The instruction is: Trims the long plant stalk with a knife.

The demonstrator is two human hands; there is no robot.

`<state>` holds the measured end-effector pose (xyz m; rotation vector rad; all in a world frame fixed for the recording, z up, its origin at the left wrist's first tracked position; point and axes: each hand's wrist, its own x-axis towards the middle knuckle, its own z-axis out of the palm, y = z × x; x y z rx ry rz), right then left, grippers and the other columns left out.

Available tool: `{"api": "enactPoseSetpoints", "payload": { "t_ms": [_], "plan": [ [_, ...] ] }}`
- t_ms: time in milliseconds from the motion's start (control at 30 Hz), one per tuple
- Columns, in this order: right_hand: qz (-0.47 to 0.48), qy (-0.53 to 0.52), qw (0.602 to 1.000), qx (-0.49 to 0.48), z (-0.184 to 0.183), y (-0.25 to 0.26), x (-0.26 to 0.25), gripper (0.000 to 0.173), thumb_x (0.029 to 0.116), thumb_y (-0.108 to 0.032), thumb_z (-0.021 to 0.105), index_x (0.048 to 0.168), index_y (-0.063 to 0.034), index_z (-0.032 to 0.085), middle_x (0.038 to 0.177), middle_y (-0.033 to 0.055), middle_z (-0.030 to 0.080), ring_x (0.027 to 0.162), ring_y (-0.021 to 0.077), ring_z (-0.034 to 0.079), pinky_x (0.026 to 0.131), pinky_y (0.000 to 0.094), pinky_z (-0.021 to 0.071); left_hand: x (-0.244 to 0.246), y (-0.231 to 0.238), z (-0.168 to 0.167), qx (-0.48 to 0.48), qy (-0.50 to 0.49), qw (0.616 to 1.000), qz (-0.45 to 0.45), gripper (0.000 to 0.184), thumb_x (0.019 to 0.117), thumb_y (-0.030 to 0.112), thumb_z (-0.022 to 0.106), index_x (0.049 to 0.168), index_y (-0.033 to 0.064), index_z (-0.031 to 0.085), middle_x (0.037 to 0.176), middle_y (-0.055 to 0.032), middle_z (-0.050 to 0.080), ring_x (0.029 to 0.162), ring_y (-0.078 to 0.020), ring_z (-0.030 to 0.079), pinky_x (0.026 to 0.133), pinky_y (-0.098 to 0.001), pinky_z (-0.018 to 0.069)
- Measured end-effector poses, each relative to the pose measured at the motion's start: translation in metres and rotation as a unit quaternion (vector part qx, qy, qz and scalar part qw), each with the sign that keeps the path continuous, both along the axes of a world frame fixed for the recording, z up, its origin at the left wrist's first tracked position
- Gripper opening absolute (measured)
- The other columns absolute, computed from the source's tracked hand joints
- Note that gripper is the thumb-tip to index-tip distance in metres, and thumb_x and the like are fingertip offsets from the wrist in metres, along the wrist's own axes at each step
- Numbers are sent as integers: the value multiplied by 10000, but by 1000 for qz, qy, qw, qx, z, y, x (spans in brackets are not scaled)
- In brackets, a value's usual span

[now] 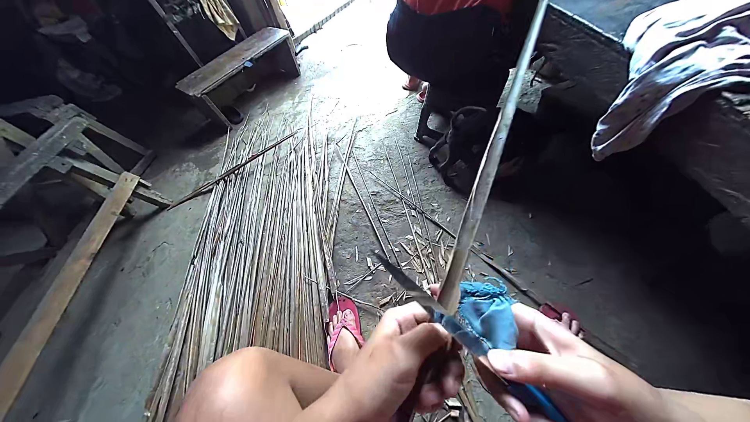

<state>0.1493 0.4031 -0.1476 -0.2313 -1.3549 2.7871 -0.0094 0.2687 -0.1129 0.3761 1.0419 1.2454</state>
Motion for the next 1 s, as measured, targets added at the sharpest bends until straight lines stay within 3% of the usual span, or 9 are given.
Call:
{"api": "enactPoseSetpoints", "payload": {
  "t_ms": [133, 200, 367, 533, 633, 700, 767, 833, 1000],
  "plan": [
    [5, -1, 1000, 23, 5, -5, 2, 305, 975, -82, 584, 1262, -155, 507, 809, -120, 678, 597, -40, 605, 519, 126, 500, 6, -7, -2, 22, 30, 999, -2, 332, 1030, 73, 315, 812, 158, 551, 602, 107, 566, 504, 52, 490, 487, -111, 403],
    [11, 7, 1000, 27, 5, -4, 1, 253, 978, -87, 599, 1204, -173, 522, 810, -123, 685, 608, -41, 617, 523, 126, 505, 9, -9, 0, 29, 55, 998, 15, 314, 1035, 47, 330, 845, 144, 561, 619, 111, 582, 526, 52, 514, 509, -112, 429],
    [32, 44, 998, 43, 4, -5, -2, 270, 995, -89, 596, 1238, -186, 531, 914, -136, 700, 684, -56, 629, 586, 126, 524, 11, -11, 0, 39, 34, 998, 45, 229, 1028, 30, 355, 992, 124, 561, 694, 98, 620, 588, 34, 566, 552, -128, 473],
    [38, 56, 997, 46, 2, -4, -8, 338, 985, -68, 609, 1298, -148, 510, 958, -105, 711, 694, -48, 638, 577, 124, 524, 9, -12, 2, 23, 1, 998, 59, 265, 1031, 22, 338, 945, 129, 565, 657, 88, 602, 553, 28, 549, 528, -130, 460],
    [26, 59, 996, 58, -3, -2, -10, 358, 984, -95, 621, 1326, -138, 524, 912, -112, 703, 690, -40, 646, 588, 133, 542, 4, -15, 2, 36, -16, 998, 48, 300, 1026, 65, 350, 866, 162, 584, 619, 98, 587, 528, 39, 531, 521, -121, 445],
    [16, 60, 996, 70, -8, 0, -11, 279, 988, -124, 630, 1252, -160, 549, 890, -118, 701, 688, -45, 643, 589, 126, 535, 0, -16, 4, 31, -14, 999, 38, 322, 1044, 100, 354, 826, 164, 584, 600, 96, 580, 507, 48, 516, 503, -109, 431],
    [5, 55, 995, 80, -9, 4, -11, 193, 989, -136, 639, 1159, -198, 573, 869, -119, 701, 670, -47, 639, 570, 121, 528, -2, -17, 6, 32, -23, 998, 40, 301, 1053, 85, 348, 865, 145, 576, 590, 91, 578, 493, 45, 512, 498, -110, 431],
    [-6, 44, 995, 89, -10, 7, -10, 286, 987, -125, 634, 1250, -216, 566, 895, -118, 710, 672, -47, 640, 568, 117, 529, -5, -17, 6, 44, -21, 998, 36, 299, 1049, 54, 319, 913, 132, 575, 594, 97, 575, 495, 52, 508, 496, -103, 427],
    [-41, 6, 991, 130, -11, 13, -9, 379, 959, -118, 655, 1312, -222, 565, 855, -127, 709, 631, -45, 627, 546, 118, 518, -7, -16, 4, 27, -13, 999, 43, 334, 1044, 4, 288, 913, 107, 577, 594, 92, 589, 481, 73, 501, 475, -81, 417]
  ]
}}
